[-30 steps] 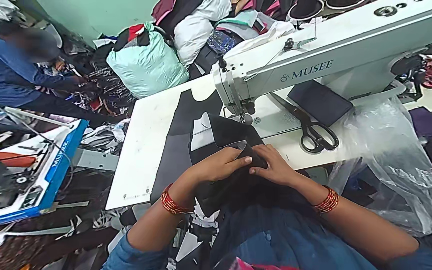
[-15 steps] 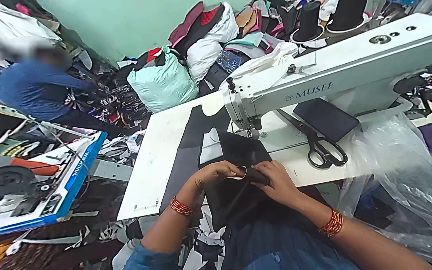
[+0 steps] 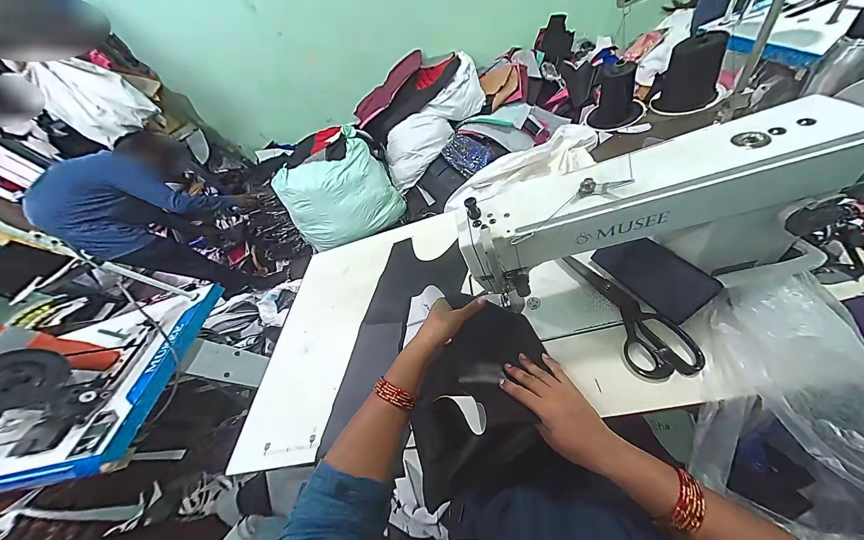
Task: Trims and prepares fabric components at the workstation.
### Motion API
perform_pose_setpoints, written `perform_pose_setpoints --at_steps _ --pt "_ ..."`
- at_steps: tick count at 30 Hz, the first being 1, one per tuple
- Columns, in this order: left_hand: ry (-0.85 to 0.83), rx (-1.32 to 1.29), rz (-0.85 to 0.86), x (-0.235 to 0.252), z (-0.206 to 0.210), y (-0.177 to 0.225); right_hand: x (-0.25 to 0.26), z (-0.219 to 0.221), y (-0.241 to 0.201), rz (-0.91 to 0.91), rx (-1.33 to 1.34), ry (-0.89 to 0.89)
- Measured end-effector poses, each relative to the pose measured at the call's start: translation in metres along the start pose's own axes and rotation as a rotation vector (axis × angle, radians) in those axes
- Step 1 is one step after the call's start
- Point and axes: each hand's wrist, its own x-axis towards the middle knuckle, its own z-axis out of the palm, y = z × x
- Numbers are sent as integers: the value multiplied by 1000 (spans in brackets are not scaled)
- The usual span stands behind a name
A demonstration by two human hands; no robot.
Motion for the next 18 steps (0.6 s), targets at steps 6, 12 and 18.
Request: perform_pose_setpoints --at_steps 6,12,18 --pt "126 -90 94 18 4 -27 -2 3 -5 -9 -87 14" --pt "196 -98 -48 24 7 -46 -1 3 -7 -14 -97 8" --pt "264 613 105 17 18 -25 -1 5 -6 -15 -127 -9"
